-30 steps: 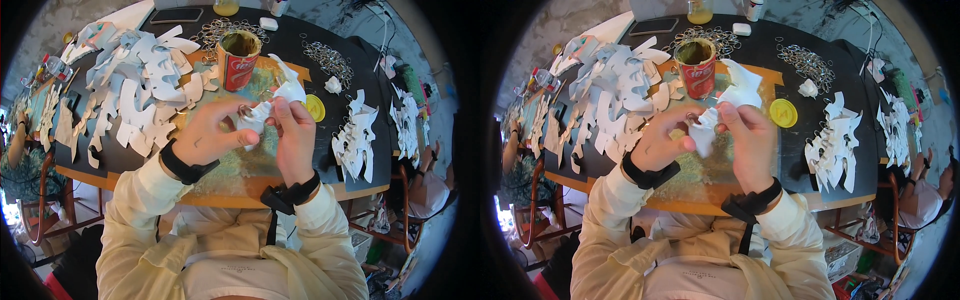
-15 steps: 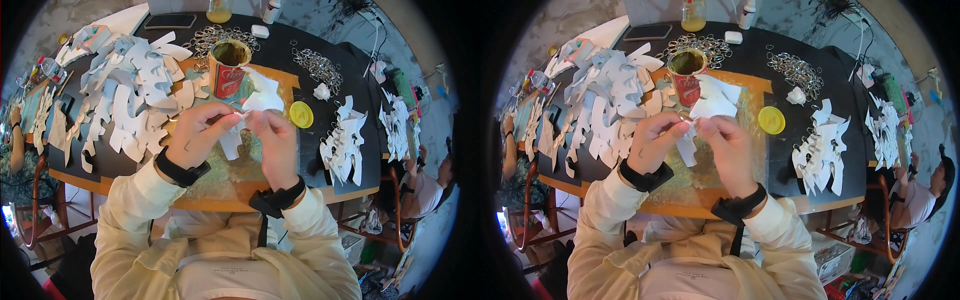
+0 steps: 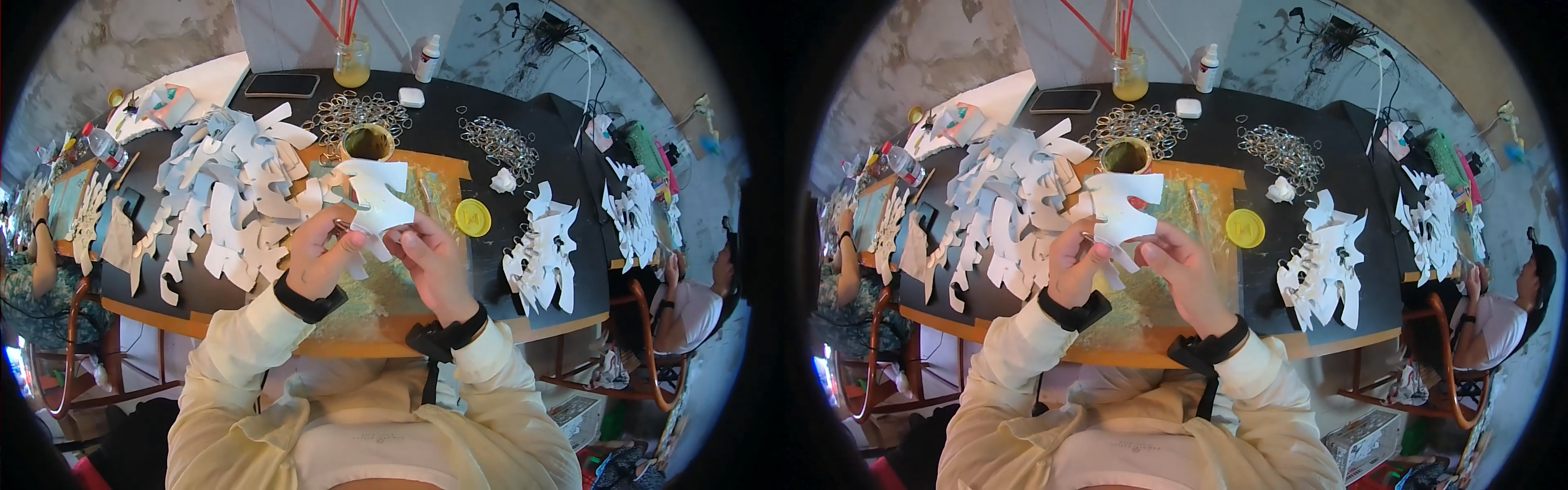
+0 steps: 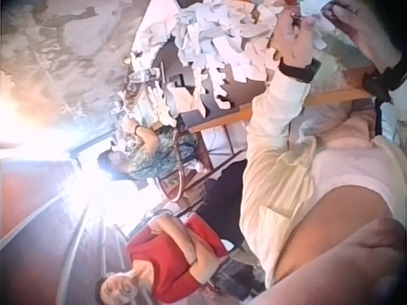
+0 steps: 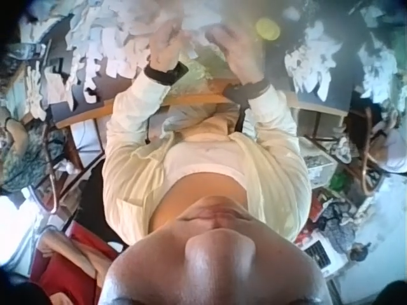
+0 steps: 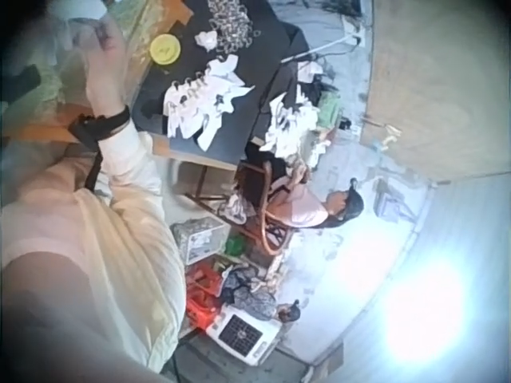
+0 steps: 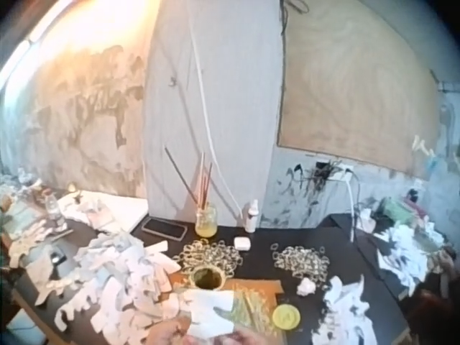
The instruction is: Gluing together shoe upper components using a brush and liquid adhesive.
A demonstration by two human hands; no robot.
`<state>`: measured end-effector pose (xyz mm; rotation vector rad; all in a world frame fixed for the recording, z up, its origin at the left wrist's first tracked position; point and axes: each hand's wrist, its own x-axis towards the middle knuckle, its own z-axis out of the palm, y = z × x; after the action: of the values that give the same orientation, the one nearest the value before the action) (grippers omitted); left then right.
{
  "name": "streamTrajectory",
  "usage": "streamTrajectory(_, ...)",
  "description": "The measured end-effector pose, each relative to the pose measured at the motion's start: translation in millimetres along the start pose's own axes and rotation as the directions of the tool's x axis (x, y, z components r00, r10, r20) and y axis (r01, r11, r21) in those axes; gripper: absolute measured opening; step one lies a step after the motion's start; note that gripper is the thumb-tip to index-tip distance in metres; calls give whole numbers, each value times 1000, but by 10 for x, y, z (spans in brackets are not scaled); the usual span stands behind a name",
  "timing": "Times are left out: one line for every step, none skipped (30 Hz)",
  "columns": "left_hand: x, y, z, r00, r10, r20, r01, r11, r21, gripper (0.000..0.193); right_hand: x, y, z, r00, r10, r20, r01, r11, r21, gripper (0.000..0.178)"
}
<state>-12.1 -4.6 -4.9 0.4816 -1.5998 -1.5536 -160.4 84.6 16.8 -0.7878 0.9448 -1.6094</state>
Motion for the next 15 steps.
streamTrajectory(-8,0,12,1000,-6,-24,3,991,-135,28,12,-16,9,999,26,20,-27,999,36,34)
streamTrajectory(-7,-29,-8,1000,-17,-26,14,991,-132,28,30,1,-9,999,35,17,-35,998,43,34)
streamTrajectory(11,-74,-37,999,-19,-33,10,967,-254,29,54,48,-50,999,30,16,-31,996,80,32)
streamTrajectory(41,-92,-51,999,-21,-42,4,928,-372,30,75,67,-94,1000,26,15,-27,993,117,30)
streamTrajectory(102,-93,-74,998,-38,-42,19,929,-370,30,99,81,-131,999,37,8,-38,991,127,30)
streamTrajectory(176,-81,-92,993,-36,108,92,813,-574,28,119,91,-176,1000,15,-6,-14,982,186,27)
streamTrajectory(214,-55,-119,969,2,248,186,655,-733,27,149,106,-206,1000,-8,-19,12,969,248,25)
streamTrajectory(214,-15,-92,965,-41,258,233,584,-778,27,156,112,-238,1000,-9,11,6,966,258,27)
streamTrajectory(205,-27,-111,964,-59,260,244,585,-773,27,162,120,-239,1000,0,3,-1,963,271,27)
streamTrajectory(200,-45,-125,952,-36,305,279,520,-808,25,165,104,-230,999,11,45,-25,949,315,29)
streamTrajectory(196,-61,-137,937,-7,348,314,450,-836,24,162,92,-213,996,18,87,-48,933,357,31)
streamTrajectory(189,-73,-153,930,6,367,321,473,-821,23,154,86,-192,996,24,80,-52,929,366,31)
streamTrajectory(188,-81,-148,929,-3,371,328,470,-819,23,153,74,-179,995,20,101,-56,929,365,31)
streamTrajectory(187,-79,-139,920,4,392,346,462,-817,23,150,67,-169,992,14,123,-58,930,364,30)
streamTrajectory(187,-77,-131,911,13,412,362,454,-814,24,149,62,-160,993,15,117,-57,928,368,30)
